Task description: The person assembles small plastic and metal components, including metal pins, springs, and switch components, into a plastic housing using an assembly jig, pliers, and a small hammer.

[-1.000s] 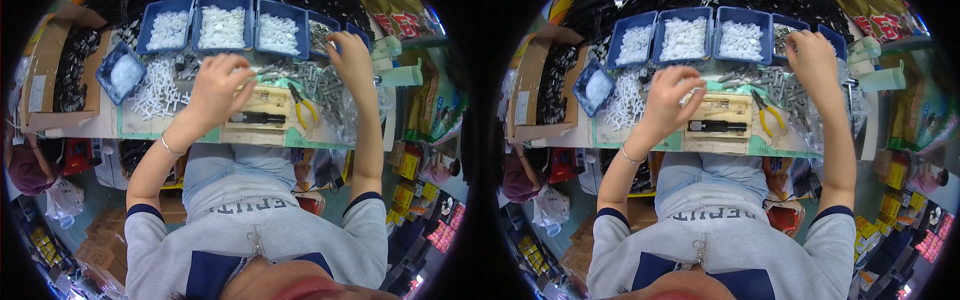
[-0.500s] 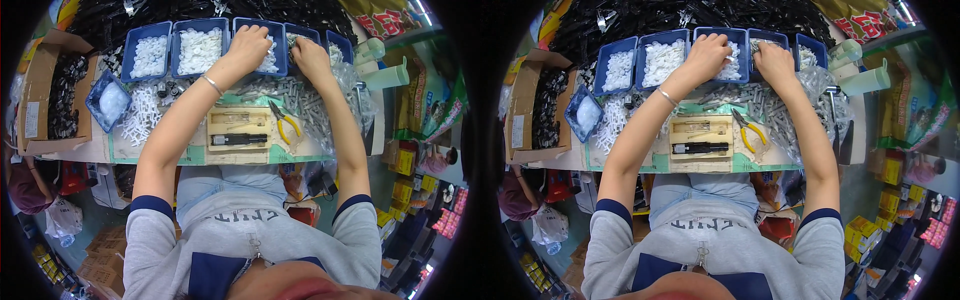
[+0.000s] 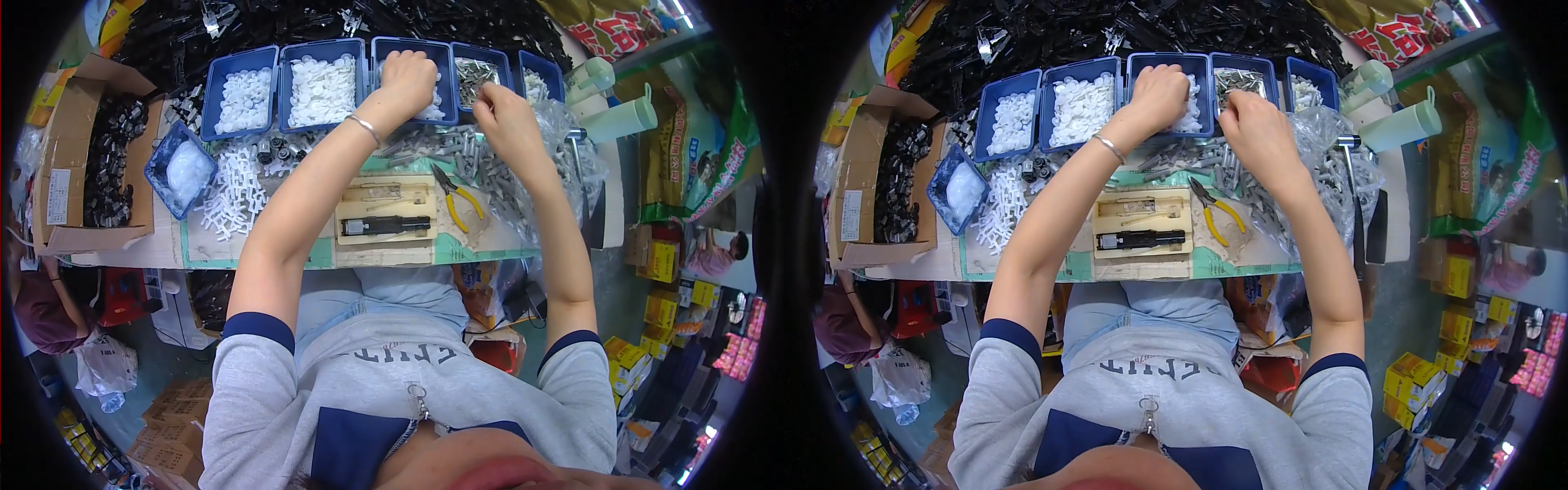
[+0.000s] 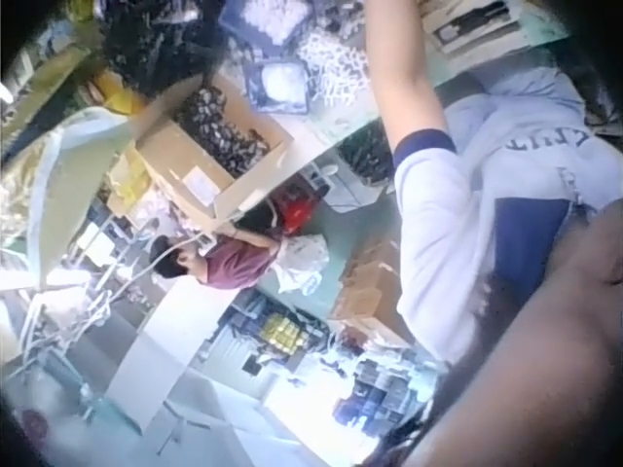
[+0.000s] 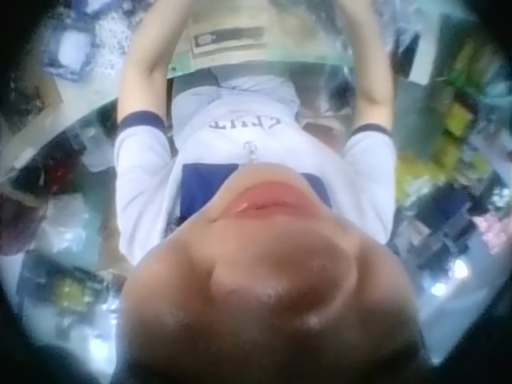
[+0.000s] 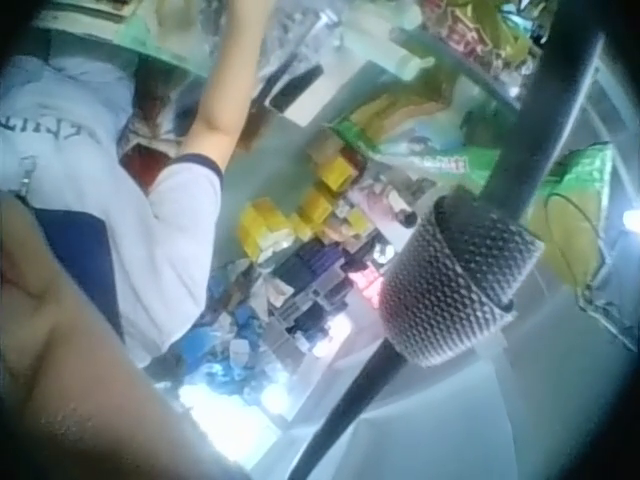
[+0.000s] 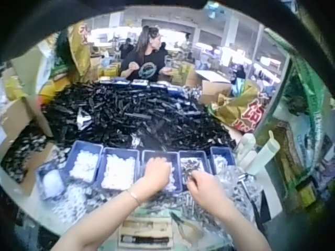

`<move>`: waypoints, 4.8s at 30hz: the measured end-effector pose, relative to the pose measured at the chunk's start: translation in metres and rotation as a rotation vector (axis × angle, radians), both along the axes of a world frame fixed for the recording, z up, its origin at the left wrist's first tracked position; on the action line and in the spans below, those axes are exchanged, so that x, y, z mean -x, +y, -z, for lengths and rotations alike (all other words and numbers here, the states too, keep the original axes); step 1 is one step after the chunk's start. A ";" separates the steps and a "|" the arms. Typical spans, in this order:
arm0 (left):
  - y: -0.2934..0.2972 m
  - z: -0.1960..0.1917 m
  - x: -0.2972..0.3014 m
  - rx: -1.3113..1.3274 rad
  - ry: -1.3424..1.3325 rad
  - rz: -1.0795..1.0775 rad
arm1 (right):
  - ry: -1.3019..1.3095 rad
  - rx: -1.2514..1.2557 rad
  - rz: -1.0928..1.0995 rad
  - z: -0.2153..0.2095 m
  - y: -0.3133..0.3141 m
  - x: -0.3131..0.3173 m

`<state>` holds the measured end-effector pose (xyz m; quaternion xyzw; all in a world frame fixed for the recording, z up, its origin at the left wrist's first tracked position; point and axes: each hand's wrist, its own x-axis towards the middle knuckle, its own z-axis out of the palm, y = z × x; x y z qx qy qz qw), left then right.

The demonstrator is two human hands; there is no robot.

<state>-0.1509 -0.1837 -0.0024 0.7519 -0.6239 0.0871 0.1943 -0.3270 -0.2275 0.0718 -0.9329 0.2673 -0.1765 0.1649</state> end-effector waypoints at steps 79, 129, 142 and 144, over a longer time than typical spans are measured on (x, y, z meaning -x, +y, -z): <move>0.258 0.035 0.063 0.312 0.182 0.194 | -0.072 -0.020 -0.456 0.079 0.143 0.018; 0.162 -0.036 -0.010 0.427 0.826 0.040 | -0.477 -0.702 -0.224 -0.003 0.072 -0.026; 0.190 -0.028 0.028 0.656 2.013 0.018 | -0.611 -0.367 -0.365 0.007 0.121 -0.043; 0.190 -0.027 0.028 0.668 1.972 -0.013 | -0.589 -0.142 -0.390 0.008 0.124 -0.045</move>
